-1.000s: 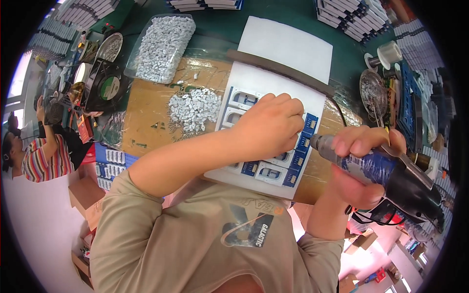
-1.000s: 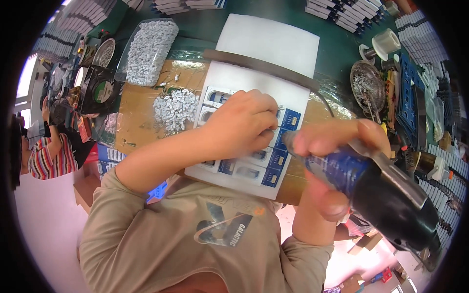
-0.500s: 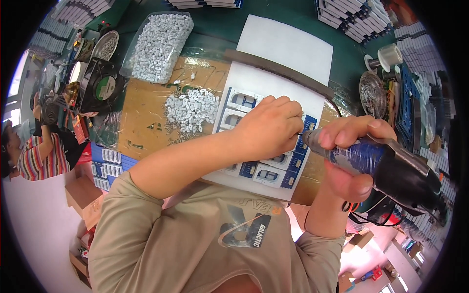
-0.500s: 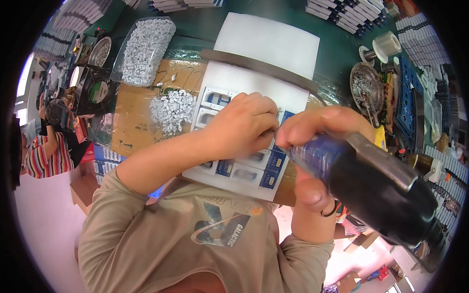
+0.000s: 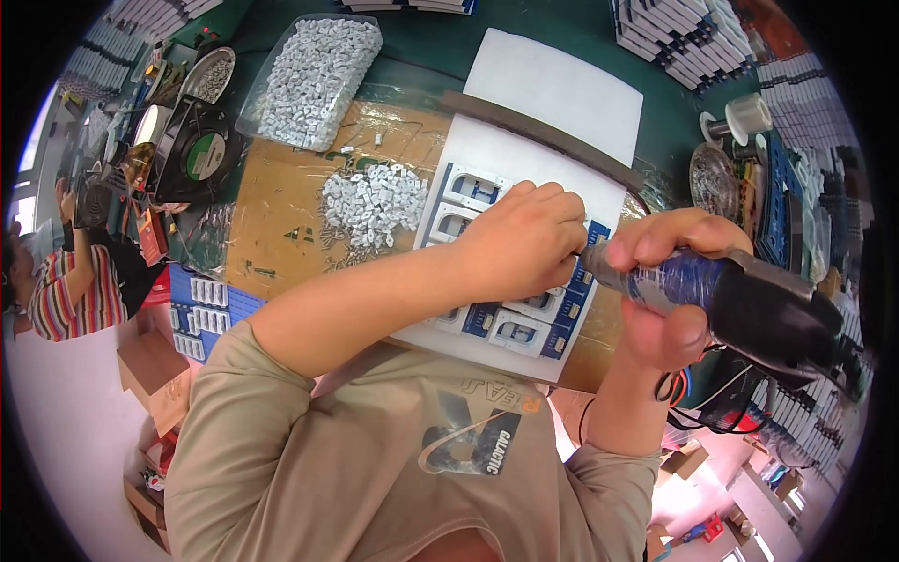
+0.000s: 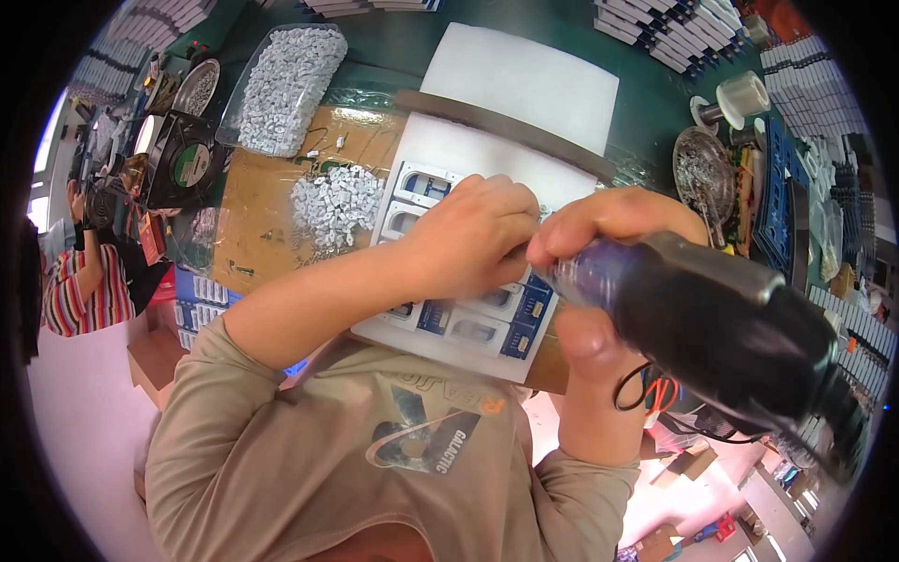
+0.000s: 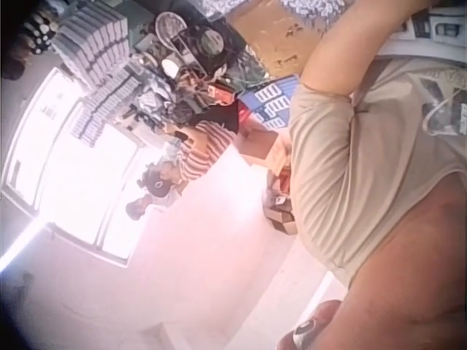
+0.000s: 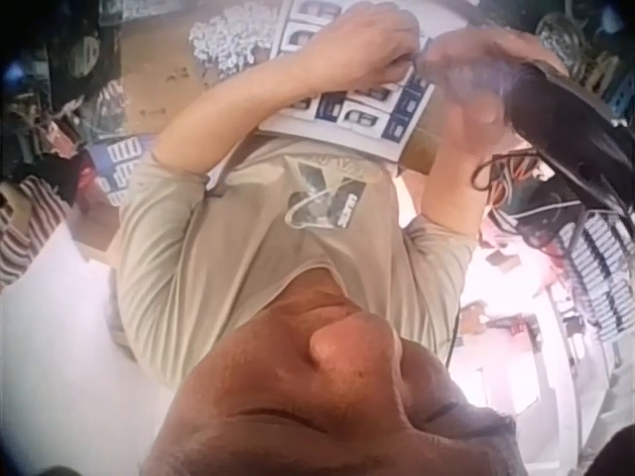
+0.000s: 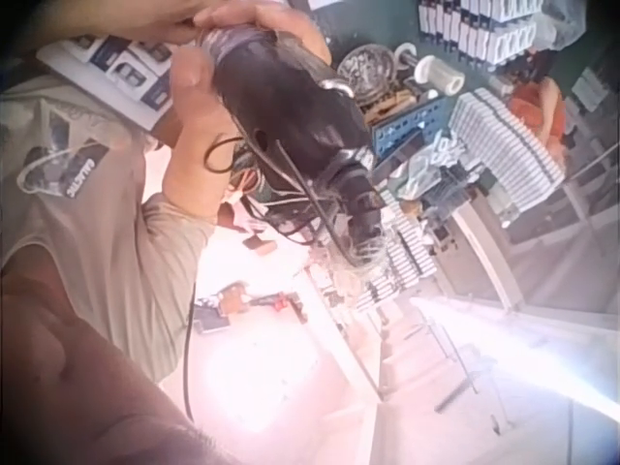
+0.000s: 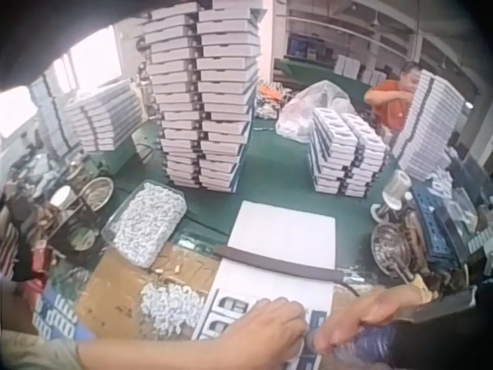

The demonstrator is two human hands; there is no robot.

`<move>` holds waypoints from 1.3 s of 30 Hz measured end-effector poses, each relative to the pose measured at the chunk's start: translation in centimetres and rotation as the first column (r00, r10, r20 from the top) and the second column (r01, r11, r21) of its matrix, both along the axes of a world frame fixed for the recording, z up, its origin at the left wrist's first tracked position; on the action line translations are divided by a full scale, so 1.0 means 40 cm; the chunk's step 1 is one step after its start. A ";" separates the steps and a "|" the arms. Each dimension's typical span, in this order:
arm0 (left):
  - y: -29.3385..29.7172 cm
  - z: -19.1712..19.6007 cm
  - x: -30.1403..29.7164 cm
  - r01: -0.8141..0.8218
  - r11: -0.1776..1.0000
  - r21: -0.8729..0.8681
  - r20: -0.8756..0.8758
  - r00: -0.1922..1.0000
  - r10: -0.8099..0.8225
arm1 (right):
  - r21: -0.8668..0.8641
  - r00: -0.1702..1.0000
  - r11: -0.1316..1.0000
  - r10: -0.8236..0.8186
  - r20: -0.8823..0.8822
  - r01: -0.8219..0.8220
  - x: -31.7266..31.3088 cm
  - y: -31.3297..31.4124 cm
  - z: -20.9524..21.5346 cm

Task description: The person fastens components onto a white panel using an electric screwdriver.

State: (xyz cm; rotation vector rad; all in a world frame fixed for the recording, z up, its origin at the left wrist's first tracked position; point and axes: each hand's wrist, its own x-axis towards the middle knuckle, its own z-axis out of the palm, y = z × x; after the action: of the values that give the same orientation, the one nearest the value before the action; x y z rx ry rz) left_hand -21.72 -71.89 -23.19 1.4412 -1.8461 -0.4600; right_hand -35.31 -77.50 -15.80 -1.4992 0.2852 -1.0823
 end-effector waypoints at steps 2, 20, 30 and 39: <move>0.001 0.000 0.000 0.005 1.000 0.008 0.006 1.000 -0.005 | 0.032 0.999 0.999 -0.040 -0.035 0.041 0.000 0.000 -0.001; 0.010 0.006 0.015 0.003 0.996 -0.085 0.027 1.000 -0.001 | -0.011 0.965 0.999 0.048 0.259 -0.047 -0.031 -0.029 -0.048; 0.261 0.102 0.272 -0.331 0.943 -0.037 0.162 0.929 0.333 | 0.096 0.984 0.987 -0.137 0.115 0.126 -0.227 -0.040 -0.106; 0.389 0.010 0.257 -0.419 0.905 0.075 0.208 0.894 0.397 | 0.082 0.978 0.979 -0.193 0.077 0.187 -0.212 -0.020 -0.122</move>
State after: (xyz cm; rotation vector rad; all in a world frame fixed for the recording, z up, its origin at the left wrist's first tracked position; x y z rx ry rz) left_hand -11.46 -56.33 -22.78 1.9555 -1.6096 -0.2298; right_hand -43.78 -78.31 -20.69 -1.3761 0.4117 -1.2700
